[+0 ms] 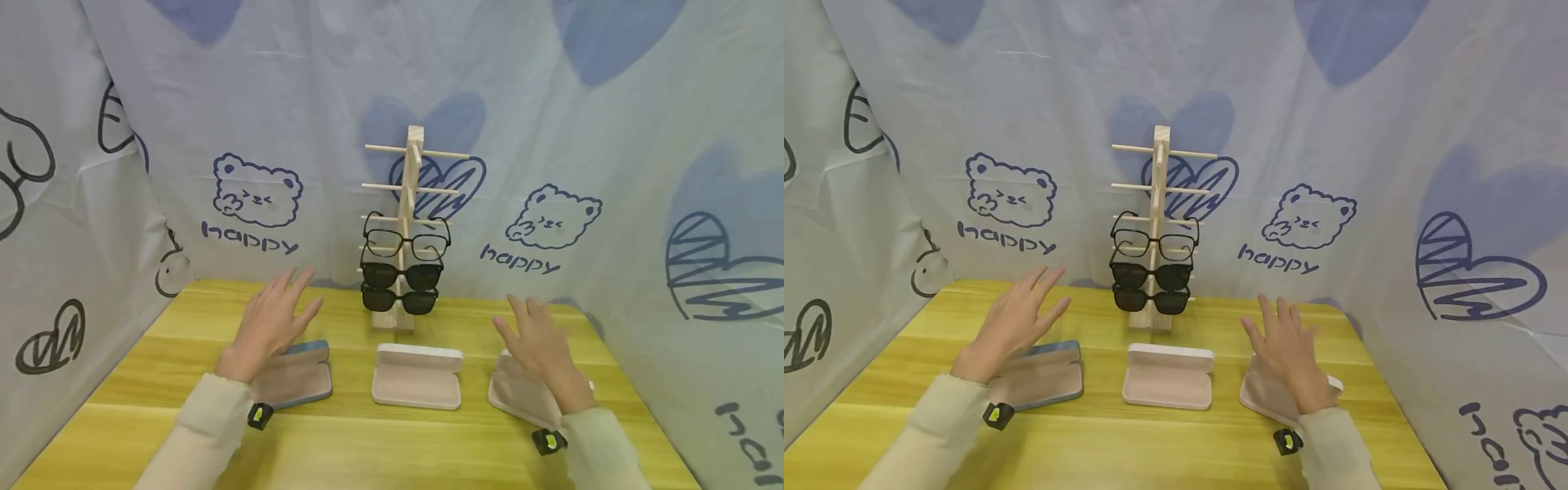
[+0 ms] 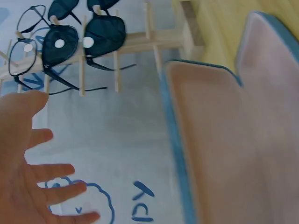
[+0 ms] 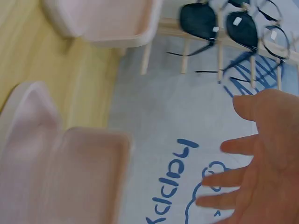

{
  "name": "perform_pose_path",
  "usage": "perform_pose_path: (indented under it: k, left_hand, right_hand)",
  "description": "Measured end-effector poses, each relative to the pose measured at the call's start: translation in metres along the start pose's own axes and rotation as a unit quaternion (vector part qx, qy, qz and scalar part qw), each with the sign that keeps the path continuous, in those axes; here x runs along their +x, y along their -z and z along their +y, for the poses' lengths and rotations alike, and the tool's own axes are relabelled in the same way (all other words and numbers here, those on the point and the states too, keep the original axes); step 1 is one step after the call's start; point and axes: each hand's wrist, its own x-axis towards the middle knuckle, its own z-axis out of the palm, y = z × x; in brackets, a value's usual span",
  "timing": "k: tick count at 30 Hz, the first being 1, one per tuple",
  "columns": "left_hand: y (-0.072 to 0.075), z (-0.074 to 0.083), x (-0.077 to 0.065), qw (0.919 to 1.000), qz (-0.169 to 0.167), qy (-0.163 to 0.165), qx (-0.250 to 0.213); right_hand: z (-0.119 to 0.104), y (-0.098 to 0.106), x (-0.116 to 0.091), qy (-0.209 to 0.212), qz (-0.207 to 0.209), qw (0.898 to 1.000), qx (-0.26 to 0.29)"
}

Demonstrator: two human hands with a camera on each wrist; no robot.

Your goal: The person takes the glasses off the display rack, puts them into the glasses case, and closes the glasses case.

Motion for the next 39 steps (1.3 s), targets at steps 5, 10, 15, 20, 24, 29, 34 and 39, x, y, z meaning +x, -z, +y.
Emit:
perform_pose_path:
  k: [5, 10, 15, 20, 24, 29, 34, 39]
  left_hand:
    - [0.012, 0.012, 0.019, 0.9920, 0.064, -0.061, -0.091]
    - [0.025, 0.027, 0.042, 0.9726, 0.082, -0.071, -0.206]
    - [0.034, 0.041, 0.062, 0.9665, 0.079, -0.066, -0.235]
    - [0.034, 0.050, 0.076, 0.9633, 0.068, -0.068, -0.250]
    - [0.033, 0.056, 0.083, 0.9599, 0.062, -0.061, -0.266]
    - [0.033, 0.063, 0.090, 0.9569, 0.054, -0.054, -0.280]
    - [0.033, 0.066, 0.094, 0.9587, 0.046, -0.042, -0.277]
    - [0.030, 0.067, 0.097, 0.9626, 0.031, -0.026, -0.268]
  right_hand:
    - [-0.006, 0.012, 0.014, 0.040, 0.042, 0.986, 0.157]
    - [-0.021, 0.020, 0.031, 0.034, 0.070, 0.965, 0.249]
    - [-0.037, 0.022, 0.046, 0.036, 0.086, 0.947, 0.306]
    - [-0.055, 0.022, 0.057, 0.043, 0.099, 0.936, 0.336]
    - [-0.069, 0.024, 0.065, 0.037, 0.107, 0.935, 0.337]
    - [-0.081, 0.027, 0.073, 0.032, 0.105, 0.930, 0.350]
    - [-0.091, 0.028, 0.077, 0.038, 0.111, 0.929, 0.351]
    - [-0.098, 0.025, 0.081, 0.044, 0.115, 0.930, 0.347]
